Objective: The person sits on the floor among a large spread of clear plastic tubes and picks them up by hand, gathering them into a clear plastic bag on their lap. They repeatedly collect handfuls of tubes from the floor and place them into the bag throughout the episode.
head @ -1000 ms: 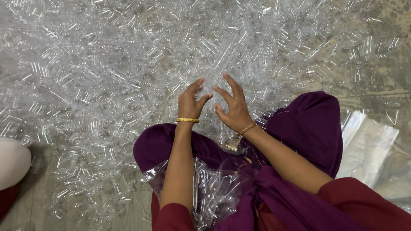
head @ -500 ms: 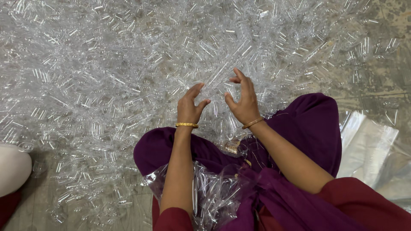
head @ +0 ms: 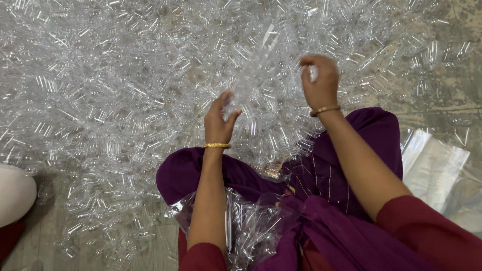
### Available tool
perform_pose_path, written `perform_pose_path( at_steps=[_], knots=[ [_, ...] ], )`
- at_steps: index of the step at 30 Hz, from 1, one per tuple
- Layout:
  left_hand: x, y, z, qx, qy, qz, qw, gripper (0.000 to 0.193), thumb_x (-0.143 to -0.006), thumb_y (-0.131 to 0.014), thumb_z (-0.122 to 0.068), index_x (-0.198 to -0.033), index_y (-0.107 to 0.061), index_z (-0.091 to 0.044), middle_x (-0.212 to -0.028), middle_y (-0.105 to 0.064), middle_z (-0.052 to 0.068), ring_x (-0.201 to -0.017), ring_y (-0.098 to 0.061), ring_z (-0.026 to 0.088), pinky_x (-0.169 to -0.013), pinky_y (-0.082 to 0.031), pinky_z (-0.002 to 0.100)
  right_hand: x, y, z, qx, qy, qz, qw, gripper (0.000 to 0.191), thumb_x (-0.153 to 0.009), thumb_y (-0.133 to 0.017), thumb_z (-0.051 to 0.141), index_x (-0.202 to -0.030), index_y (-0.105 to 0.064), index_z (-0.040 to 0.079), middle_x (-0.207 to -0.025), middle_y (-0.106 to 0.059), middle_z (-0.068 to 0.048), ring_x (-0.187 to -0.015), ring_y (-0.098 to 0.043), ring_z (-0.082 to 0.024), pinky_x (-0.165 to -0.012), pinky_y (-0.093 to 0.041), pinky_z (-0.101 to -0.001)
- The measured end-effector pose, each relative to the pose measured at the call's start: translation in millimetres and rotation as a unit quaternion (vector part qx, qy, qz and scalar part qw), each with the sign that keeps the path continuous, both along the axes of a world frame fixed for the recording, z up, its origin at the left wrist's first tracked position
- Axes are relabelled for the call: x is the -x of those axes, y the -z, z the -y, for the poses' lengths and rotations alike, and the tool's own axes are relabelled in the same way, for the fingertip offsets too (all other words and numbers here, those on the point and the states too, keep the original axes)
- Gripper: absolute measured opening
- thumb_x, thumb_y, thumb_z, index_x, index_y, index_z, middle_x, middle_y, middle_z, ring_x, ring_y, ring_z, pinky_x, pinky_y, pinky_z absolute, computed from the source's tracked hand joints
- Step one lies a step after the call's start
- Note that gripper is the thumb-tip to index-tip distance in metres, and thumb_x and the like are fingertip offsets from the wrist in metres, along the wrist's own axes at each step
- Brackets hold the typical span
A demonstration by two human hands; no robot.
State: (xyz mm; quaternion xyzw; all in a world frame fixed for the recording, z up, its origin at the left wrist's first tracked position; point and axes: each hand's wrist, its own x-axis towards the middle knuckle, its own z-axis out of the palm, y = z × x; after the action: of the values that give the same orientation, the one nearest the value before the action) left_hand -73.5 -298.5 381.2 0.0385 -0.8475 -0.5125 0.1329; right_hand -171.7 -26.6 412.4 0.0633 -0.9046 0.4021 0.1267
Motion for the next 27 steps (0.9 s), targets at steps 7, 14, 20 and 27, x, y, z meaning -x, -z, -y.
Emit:
perform_pose_path(
  at_steps=[7,14,20,27],
  knots=[
    [5.0,6.5,4.5,0.007,-0.016,-0.045,0.999,0.062,-0.083,-0.083,-0.011,-0.139,-0.058,-0.007,-0.136,-0.066,0.016,-0.126,-0.066,0.031,-0.104,-0.053,0.040,-9.7,36.0,15.6,-0.336,-0.214,-0.061,0.915,0.017,-0.084,-0.071,0.021,-0.100,-0.075,0.020,-0.096,-0.075,-0.002,-0.108,-0.066,-0.023,-0.113,-0.011,-0.0645],
    [5.7,5.2,3.9,0.062,0.014,-0.014,0.998,0.059,-0.083,-0.082,-0.011,-0.137,-0.060,-0.008,-0.137,-0.064,0.015,-0.126,-0.063,0.033,-0.103,-0.053,0.040,25.7,-5.3,-25.9,0.226,-0.021,0.043,0.973,0.022,-0.096,-0.076,0.008,-0.118,-0.070,0.010,-0.106,-0.074,-0.002,-0.100,-0.071,-0.015,-0.100,-0.057,-0.0363],
    [0.3,-5.8,-2.5,0.064,0.070,-0.018,0.995,0.058,-0.082,-0.082,-0.011,-0.136,-0.060,-0.011,-0.138,-0.065,0.014,-0.127,-0.063,0.033,-0.104,-0.052,0.041,29.8,-30.8,-55.8,0.319,-0.095,0.048,0.942,0.032,-0.096,-0.072,-0.003,-0.126,-0.068,0.006,-0.107,-0.072,-0.006,-0.103,-0.070,-0.015,-0.095,-0.061,-0.0288],
    [5.7,-27.3,-14.0,0.077,0.103,-0.070,0.989,0.063,-0.082,-0.082,-0.012,-0.140,-0.059,-0.012,-0.145,-0.059,0.014,-0.135,-0.058,0.034,-0.112,-0.049,0.043,-1.5,-41.0,-52.7,0.388,0.024,-0.040,0.921,0.029,-0.106,-0.061,-0.001,-0.133,-0.066,0.004,-0.121,-0.079,-0.008,-0.116,-0.076,-0.017,-0.105,-0.061,-0.0336]
  ],
)
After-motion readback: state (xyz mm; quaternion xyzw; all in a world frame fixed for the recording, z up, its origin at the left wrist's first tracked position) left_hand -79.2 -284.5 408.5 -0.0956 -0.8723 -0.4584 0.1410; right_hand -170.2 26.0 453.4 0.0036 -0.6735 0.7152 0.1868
